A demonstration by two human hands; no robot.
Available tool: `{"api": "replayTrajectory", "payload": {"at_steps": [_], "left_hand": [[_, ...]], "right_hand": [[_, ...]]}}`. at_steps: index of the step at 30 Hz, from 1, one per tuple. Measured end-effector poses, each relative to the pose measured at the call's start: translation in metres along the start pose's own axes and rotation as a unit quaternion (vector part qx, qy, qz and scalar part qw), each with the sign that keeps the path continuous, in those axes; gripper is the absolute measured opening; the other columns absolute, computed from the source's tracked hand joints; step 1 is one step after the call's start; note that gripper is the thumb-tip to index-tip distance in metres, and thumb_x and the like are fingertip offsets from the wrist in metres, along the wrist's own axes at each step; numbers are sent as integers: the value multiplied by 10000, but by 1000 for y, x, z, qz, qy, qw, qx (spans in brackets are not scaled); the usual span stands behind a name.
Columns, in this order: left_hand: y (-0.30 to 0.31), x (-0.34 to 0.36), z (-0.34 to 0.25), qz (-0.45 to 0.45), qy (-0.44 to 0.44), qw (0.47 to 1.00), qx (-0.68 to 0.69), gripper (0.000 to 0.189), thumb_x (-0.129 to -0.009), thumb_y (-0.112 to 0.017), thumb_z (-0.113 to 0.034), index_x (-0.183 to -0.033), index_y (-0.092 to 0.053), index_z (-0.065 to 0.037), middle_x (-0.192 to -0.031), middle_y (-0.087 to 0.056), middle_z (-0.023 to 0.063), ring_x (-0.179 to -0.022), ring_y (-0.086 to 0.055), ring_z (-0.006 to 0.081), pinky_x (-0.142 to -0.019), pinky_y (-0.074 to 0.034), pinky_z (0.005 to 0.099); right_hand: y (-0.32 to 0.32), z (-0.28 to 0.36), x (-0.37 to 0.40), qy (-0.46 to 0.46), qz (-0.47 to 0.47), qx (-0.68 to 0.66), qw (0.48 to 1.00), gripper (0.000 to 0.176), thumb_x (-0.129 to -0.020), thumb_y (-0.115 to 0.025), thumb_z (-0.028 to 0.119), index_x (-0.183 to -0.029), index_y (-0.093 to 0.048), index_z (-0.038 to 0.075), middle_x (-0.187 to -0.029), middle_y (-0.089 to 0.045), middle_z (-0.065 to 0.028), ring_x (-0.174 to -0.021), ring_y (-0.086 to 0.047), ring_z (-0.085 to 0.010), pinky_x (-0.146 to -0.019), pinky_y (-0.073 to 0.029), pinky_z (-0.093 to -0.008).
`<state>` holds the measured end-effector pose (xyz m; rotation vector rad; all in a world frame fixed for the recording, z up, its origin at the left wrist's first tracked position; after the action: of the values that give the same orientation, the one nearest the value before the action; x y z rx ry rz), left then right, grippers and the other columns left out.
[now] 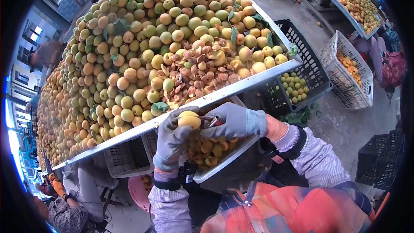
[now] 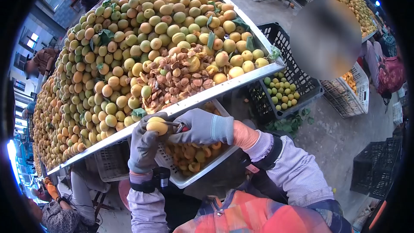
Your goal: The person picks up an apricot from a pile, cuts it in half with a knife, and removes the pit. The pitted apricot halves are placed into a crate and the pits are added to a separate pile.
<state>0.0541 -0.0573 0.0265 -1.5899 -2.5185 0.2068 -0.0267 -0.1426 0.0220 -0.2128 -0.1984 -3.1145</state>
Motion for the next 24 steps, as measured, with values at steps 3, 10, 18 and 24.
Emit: {"api": "replayTrajectory", "payload": {"at_steps": [3, 10, 18, 24], "left_hand": [[3, 1, 4, 13, 33, 999, -7, 403, -796, -693, -156, -1124, -571, 45, -1014, -637, 77, -935, -590, 135, -871, -456, 278], [2, -1, 4, -8, 33, 999, -15, 392, -816, -656, -135, -1153, -553, 38, -1006, -632, 67, -925, -585, 129, -833, -465, 256], [-40, -1, 19, -83, 120, 982, 121, 362, -941, -494, -359, -1137, -506, -55, -1016, -592, 78, -877, -572, 177, -755, -475, 280], [-36, -5, -12, -94, 55, 994, 22, 358, -938, -506, -354, -1126, -504, -50, -999, -593, 72, -872, -569, 171, -756, -477, 282]], "right_hand": [[-1, -10, -1, -18, 13, 74, 997, 293, -856, -649, 317, -902, -616, 30, -709, -596, -48, -632, -494, -114, -595, -431, -294], [-1, -16, -2, -28, -7, 21, 999, 347, -841, -663, 353, -991, -606, 45, -670, -560, -12, -527, -452, -61, -448, -388, -238], [-5, -8, -17, 214, -108, -9, 971, 322, -803, -628, 122, -1106, -575, 28, -997, -652, -119, -915, -595, -195, -811, -458, -320], [9, 1, 3, 44, -86, 98, 990, 412, -832, -627, 376, -1066, -575, 41, -945, -642, -162, -908, -616, -258, -787, -455, -356]]}}
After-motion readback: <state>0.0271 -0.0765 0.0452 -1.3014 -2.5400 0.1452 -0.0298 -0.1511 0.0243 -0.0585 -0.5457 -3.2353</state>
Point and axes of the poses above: each hand's wrist, its own x-axis away from the middle knuckle, its own y-axis out of the back of the hand, z = x × y, the point moved 9 cm from there along -x, towards the middle knuckle
